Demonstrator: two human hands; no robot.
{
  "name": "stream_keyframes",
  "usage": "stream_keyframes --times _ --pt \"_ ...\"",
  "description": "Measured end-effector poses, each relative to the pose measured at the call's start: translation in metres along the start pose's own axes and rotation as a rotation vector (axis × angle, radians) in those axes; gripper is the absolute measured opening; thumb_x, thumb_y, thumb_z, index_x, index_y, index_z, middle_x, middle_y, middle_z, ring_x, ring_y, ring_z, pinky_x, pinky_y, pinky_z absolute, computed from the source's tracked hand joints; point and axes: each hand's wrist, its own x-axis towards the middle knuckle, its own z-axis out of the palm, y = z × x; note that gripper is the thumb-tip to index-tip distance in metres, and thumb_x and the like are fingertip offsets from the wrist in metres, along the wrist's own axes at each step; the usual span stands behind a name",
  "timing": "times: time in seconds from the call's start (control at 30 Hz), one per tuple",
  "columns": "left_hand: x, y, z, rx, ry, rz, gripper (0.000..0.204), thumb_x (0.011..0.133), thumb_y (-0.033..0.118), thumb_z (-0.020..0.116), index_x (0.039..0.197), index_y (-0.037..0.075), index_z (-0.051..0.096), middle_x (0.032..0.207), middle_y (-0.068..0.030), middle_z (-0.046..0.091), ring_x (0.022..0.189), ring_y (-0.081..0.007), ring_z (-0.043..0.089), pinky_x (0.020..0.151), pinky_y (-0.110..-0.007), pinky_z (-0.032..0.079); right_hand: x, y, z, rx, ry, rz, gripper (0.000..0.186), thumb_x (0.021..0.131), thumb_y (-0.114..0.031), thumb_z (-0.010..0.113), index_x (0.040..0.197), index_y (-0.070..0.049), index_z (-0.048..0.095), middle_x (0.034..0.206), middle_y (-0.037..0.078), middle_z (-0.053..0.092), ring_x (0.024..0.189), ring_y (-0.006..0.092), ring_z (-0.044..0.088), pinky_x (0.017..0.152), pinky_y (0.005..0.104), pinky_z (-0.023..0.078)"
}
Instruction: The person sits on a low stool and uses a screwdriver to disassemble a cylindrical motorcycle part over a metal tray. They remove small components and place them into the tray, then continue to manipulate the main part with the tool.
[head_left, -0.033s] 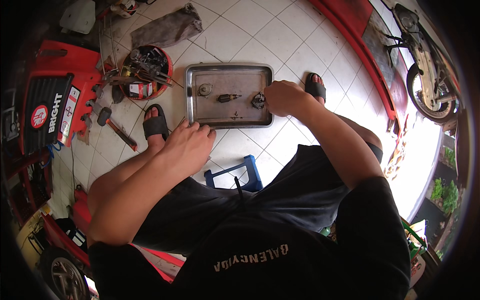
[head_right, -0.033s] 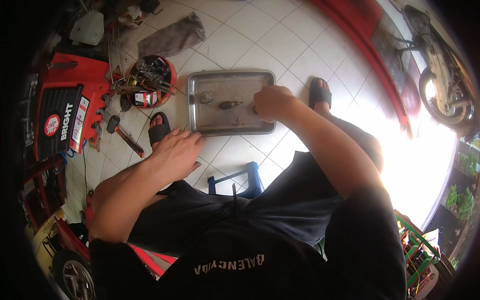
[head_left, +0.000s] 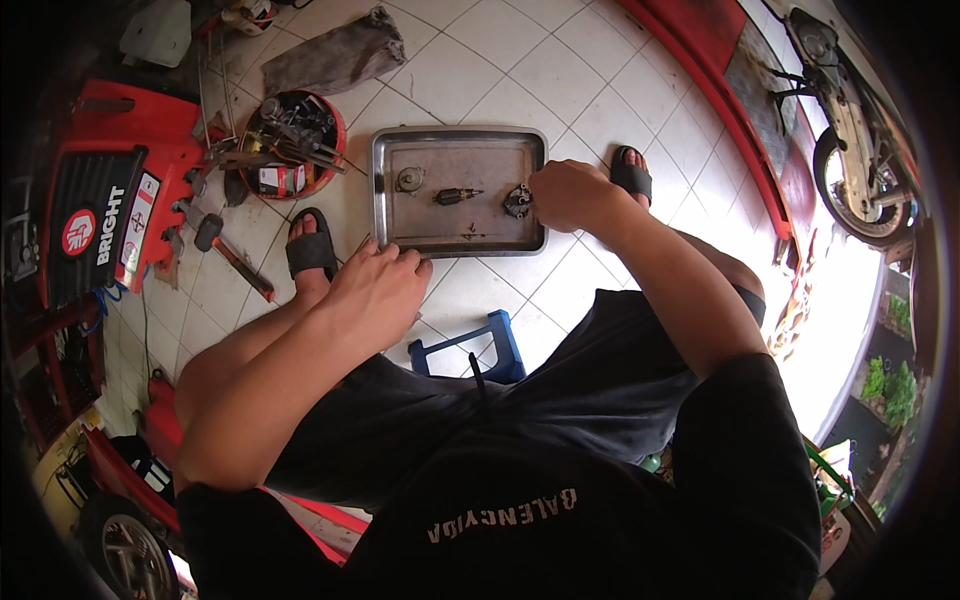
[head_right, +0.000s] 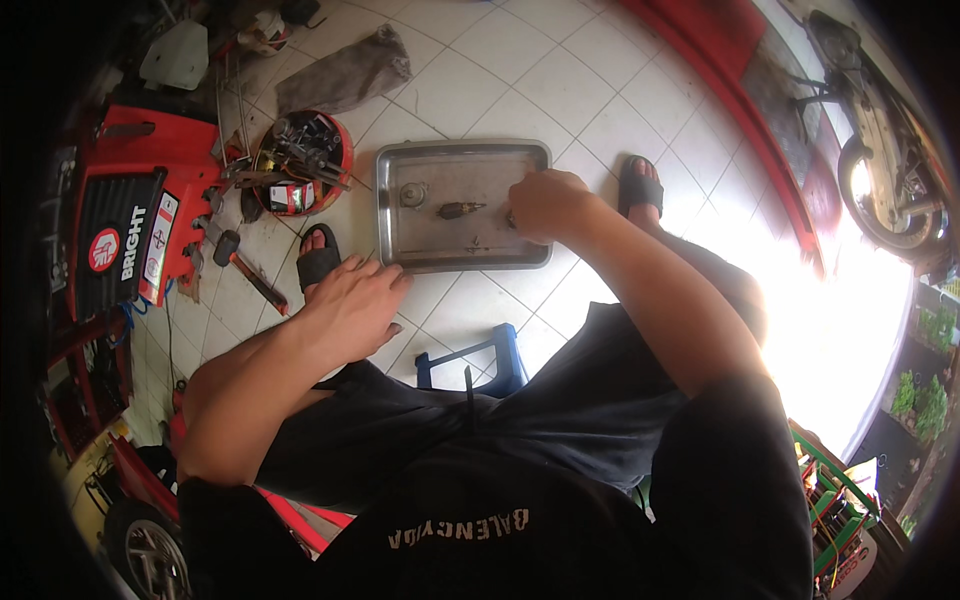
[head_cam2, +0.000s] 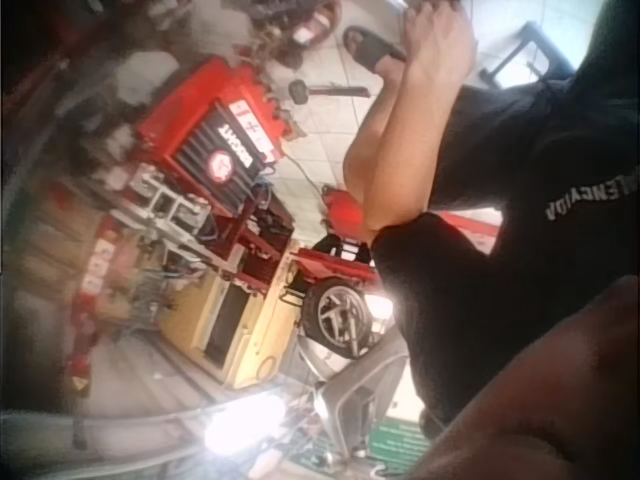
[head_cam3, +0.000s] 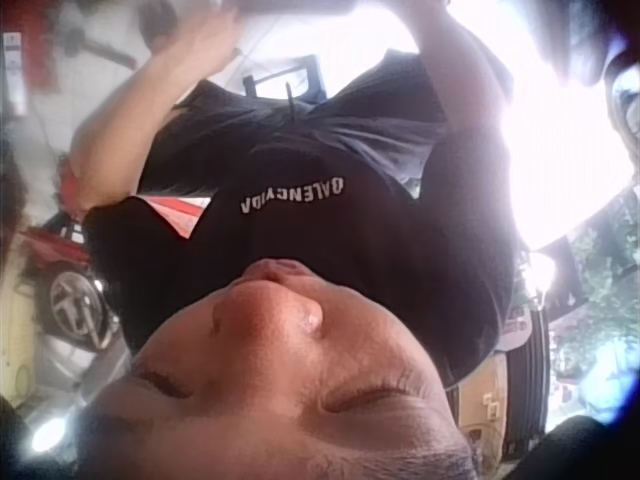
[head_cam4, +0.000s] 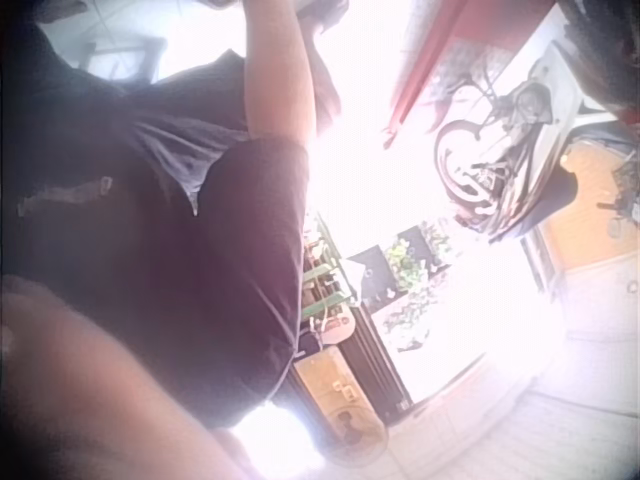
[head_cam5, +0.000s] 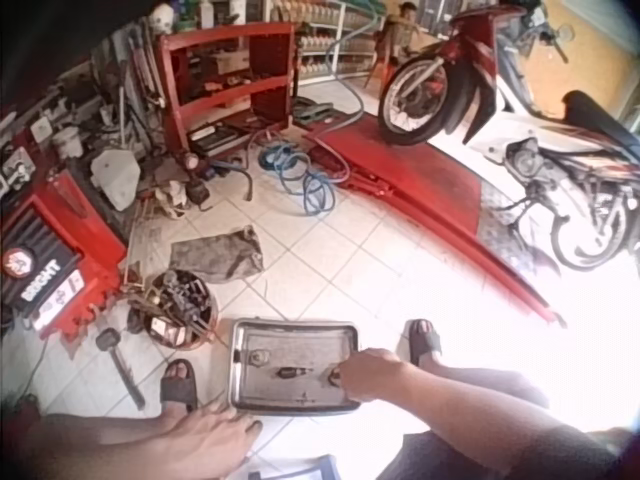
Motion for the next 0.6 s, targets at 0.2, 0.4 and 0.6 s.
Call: stream_keyframes --times 0.2,0.4,0.6 --pt "0.0006 -0.0006 0.0005 -0.005 0.014 0.008 0.055 0.083 0.025 0.08 0.128 0.001 0.06 0.12 -0.0136 0.065 0.118 -0.03 0.062 0.109 -0.045 0.044 0.0028 0.0036 0.003 0.007 0.042 0.016 0.024 0.086 -0.01 0.062 0.103 -0.002 0.078 0.106 0.018 0.076 0.103 0.0334 0.074 0.083 0.0425 0.06" --pt "0.0006 -0.0011 0.0008 -0.006 0.014 0.009 0.055 0.083 0.024 0.08 0.128 0.001 0.06 0.12 -0.0142 0.065 0.119 -0.0307 0.062 0.11 -0.045 0.044 0.0049 0.002 0.0044 0.01 0.034 0.013 0.024 0.086 -0.01 0.063 0.102 -0.002 0.078 0.104 0.018 0.076 0.102 0.034 0.074 0.083 0.0428 0.06" --pt "-0.0002 -0.0014 0.0017 -0.007 0.011 0.01 0.056 0.083 0.024 0.08 0.129 0.0 0.059 0.121 -0.0146 0.065 0.119 -0.031 0.062 0.111 -0.045 0.044 0.0069 0.0028 0.0069 0.009 0.053 -0.01 0.023 0.086 -0.009 0.063 0.101 -0.002 0.078 0.102 0.019 0.076 0.1 0.0346 0.074 0.081 0.0431 0.06"
